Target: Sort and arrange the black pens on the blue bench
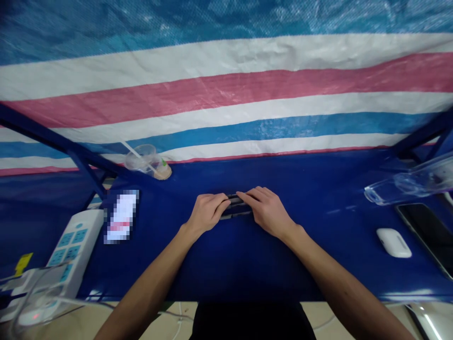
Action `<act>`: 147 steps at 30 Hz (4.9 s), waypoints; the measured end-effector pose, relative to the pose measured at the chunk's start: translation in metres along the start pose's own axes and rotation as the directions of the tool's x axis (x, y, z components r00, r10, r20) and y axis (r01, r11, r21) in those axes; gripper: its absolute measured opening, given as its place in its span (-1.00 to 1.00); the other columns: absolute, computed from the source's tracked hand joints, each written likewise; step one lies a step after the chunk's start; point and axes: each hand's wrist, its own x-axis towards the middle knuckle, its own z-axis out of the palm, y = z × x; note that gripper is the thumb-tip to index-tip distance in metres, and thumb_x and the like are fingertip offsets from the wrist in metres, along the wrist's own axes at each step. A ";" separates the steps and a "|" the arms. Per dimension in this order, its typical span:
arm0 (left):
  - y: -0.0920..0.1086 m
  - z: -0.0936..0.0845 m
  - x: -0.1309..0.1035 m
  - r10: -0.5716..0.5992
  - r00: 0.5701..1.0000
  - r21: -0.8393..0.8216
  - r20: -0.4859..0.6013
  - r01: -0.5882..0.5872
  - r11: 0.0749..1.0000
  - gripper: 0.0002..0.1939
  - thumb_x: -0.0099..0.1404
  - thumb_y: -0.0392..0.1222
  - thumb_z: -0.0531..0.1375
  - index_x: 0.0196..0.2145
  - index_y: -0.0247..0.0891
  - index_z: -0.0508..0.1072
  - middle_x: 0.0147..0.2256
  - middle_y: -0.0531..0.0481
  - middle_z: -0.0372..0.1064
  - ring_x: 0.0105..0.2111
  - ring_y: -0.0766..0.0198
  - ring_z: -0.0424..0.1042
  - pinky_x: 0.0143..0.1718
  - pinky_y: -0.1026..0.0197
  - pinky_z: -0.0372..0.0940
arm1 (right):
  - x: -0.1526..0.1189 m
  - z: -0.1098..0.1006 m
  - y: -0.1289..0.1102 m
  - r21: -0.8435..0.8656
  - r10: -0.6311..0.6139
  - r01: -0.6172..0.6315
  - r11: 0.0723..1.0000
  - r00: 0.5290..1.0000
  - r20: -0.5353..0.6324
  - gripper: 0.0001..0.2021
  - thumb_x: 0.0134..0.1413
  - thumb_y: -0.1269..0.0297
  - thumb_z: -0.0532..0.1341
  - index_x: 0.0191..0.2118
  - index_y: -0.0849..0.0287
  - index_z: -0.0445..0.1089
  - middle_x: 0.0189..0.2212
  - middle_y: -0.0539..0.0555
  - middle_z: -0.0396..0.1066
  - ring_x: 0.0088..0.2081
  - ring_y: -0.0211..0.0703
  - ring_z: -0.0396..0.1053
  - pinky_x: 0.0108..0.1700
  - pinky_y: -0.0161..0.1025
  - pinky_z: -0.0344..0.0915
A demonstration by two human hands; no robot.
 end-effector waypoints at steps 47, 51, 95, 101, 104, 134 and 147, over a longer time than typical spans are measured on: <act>0.003 0.001 0.003 0.163 0.983 -0.070 -0.081 -0.169 0.983 -0.84 0.48 -0.20 0.17 -0.03 -0.25 0.44 -0.19 -0.10 0.56 -0.24 0.21 0.53 -0.18 0.13 0.46 | 0.004 0.001 -0.003 0.124 0.042 -0.026 0.992 0.992 -0.121 -0.83 0.39 0.36 0.18 -0.01 0.12 0.48 -0.18 0.17 0.54 -0.20 -0.03 0.49 -0.15 -0.05 0.47; 0.004 0.002 0.003 0.128 0.989 -0.043 -0.077 -0.132 0.990 -0.88 0.50 -0.19 0.15 -0.16 -0.27 0.47 -0.32 -0.05 0.54 -0.34 0.23 0.49 -0.26 0.15 0.42 | 0.003 0.002 -0.003 0.124 0.031 -0.016 0.992 0.992 -0.122 -0.83 0.38 0.35 0.19 0.00 0.11 0.49 -0.18 0.16 0.55 -0.22 -0.03 0.49 -0.16 -0.05 0.46; 0.003 -0.001 0.005 0.138 0.990 -0.022 0.001 -0.138 0.990 -0.77 0.48 -0.10 0.19 0.00 -0.24 0.47 -0.17 -0.10 0.56 -0.18 0.15 0.48 -0.15 0.06 0.33 | 0.004 0.001 -0.005 0.113 0.027 -0.013 0.994 0.992 -0.126 -0.79 0.36 0.36 0.21 0.02 0.08 0.52 -0.18 0.16 0.56 -0.24 -0.03 0.47 -0.17 -0.05 0.45; 0.003 -0.001 0.005 0.156 0.987 -0.001 0.029 -0.156 0.988 -0.83 0.49 -0.11 0.19 -0.08 -0.24 0.47 -0.15 -0.08 0.55 -0.15 0.15 0.46 -0.12 0.05 0.30 | 0.004 0.000 -0.005 0.104 0.011 0.001 0.995 0.993 -0.114 -0.80 0.37 0.36 0.20 0.01 0.10 0.51 -0.18 0.16 0.57 -0.26 -0.05 0.46 -0.18 -0.05 0.45; 0.003 -0.001 0.005 0.164 0.986 0.011 0.029 -0.164 0.986 -0.80 0.49 -0.10 0.18 -0.02 -0.24 0.45 -0.14 -0.09 0.54 -0.14 0.13 0.46 -0.09 0.03 0.31 | 0.004 0.001 -0.005 0.106 0.009 0.003 0.994 0.993 -0.121 -0.80 0.37 0.35 0.19 0.02 0.10 0.51 -0.18 0.16 0.57 -0.25 -0.04 0.46 -0.17 -0.04 0.45; 0.004 0.000 0.006 0.161 0.987 0.011 0.010 -0.162 0.987 -0.80 0.53 -0.17 0.12 -0.20 -0.28 0.49 -0.14 -0.11 0.53 -0.09 0.12 0.42 -0.06 0.02 0.31 | 0.004 0.002 -0.007 0.108 -0.011 0.023 0.994 0.994 -0.113 -0.79 0.35 0.41 0.23 0.04 0.17 0.48 -0.15 0.16 0.56 -0.23 -0.05 0.43 -0.16 -0.07 0.42; -0.002 -0.002 0.006 0.054 0.998 0.004 -0.021 -0.054 0.999 -0.79 0.54 -0.15 0.11 -0.24 -0.27 0.46 -0.32 -0.04 0.51 -0.31 0.21 0.37 -0.23 0.09 0.22 | 0.004 -0.004 0.003 0.037 0.045 -0.039 0.999 0.985 -0.168 -0.86 0.34 0.40 0.23 -0.07 0.13 0.53 -0.20 0.14 0.55 -0.24 -0.06 0.45 -0.21 -0.09 0.33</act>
